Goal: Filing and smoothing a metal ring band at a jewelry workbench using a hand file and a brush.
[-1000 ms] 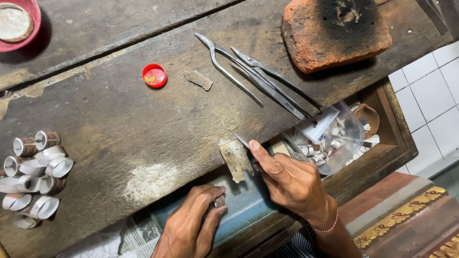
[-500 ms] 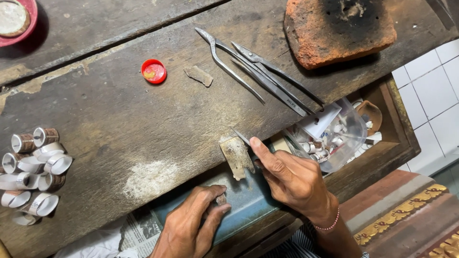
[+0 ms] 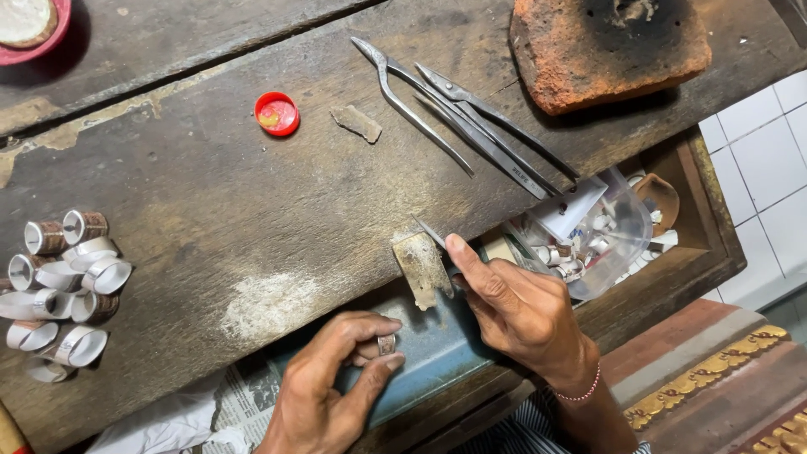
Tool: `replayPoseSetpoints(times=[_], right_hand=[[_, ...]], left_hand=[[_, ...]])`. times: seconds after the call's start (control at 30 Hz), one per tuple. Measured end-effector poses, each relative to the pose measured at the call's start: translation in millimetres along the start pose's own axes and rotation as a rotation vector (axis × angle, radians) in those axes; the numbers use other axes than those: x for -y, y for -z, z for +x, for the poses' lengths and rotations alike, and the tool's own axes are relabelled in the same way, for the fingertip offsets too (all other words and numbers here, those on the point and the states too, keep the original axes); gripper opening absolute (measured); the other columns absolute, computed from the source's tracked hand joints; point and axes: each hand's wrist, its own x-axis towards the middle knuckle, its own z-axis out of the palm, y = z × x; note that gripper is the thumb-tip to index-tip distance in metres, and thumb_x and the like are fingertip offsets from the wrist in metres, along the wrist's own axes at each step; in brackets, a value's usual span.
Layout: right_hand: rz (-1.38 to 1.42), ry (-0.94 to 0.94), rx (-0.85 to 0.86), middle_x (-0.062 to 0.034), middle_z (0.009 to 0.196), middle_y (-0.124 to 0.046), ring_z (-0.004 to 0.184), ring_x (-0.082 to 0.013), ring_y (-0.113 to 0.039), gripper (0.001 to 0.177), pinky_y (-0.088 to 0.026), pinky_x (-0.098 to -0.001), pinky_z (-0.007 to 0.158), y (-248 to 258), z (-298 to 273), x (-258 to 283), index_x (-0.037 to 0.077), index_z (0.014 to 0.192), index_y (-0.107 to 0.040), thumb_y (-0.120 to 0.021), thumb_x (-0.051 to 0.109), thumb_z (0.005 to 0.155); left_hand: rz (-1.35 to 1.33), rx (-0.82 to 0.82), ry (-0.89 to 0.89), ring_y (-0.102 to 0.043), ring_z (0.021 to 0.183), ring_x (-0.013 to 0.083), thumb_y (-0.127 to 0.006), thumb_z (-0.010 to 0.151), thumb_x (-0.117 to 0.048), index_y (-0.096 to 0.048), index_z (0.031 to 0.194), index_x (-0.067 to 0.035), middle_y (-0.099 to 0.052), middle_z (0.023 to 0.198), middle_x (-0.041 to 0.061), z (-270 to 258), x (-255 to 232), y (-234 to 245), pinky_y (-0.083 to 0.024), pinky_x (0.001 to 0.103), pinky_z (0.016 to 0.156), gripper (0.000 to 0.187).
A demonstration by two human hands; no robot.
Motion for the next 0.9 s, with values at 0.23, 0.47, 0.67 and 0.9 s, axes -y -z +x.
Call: replayPoseSetpoints(times=[0.23,0.47,0.67,0.9], right_hand=[[-0.003,0.011,-0.009,-0.0003,0.068,-0.053,0.052,-0.0117,-0.043,0.047,-0.041,-0.0337,0.053,-2,-5,-4,-0.006,0.144,-0.051,-0.074,0.002,0.104],[0.051,0.026,0.027,-0.0057,0.079,-0.065,0.053,-0.0125,-0.039,0.051,-0.043,-0.0351,0.054,-16,-30,-17,-0.005,0.150,-0.048,-0.074,-0.004,0.106],[-0.035,0.068,0.007,-0.0151,0.115,-0.080,0.050,-0.0087,-0.039,0.052,-0.040,-0.0298,0.046,-17,-33,-22,-0.005,0.151,-0.047,-0.075,-0.004,0.106],[-0.079,0.056,0.002,-0.0182,0.117,-0.080,0.051,-0.0132,-0.041,0.047,-0.040,-0.0343,0.051,-11,-23,-10,-0.007,0.148,-0.054,-0.072,-0.016,0.105]], left_hand=[[-0.496,-0.044,0.374,-0.075,0.072,0.0164,-0.076,0.087,-0.003,-0.066,0.124,0.005,-0.073,0.085,0.011,-6,5,-6,-0.069,0.025,0.071,0.038],[-0.508,-0.096,0.465,-0.068,0.078,0.0104,-0.077,0.089,-0.010,-0.068,0.124,0.000,-0.065,0.086,0.005,-9,-4,-2,-0.059,0.020,0.073,0.037],[-0.487,-0.091,0.388,-0.066,0.087,0.0094,-0.076,0.090,-0.009,-0.068,0.122,-0.001,-0.066,0.101,0.006,-7,-5,-3,-0.062,0.021,0.082,0.035],[-0.461,-0.095,0.317,-0.068,0.098,0.0109,-0.073,0.092,-0.008,-0.068,0.125,-0.001,-0.070,0.123,0.009,-7,-8,-2,-0.064,0.026,0.096,0.035]])
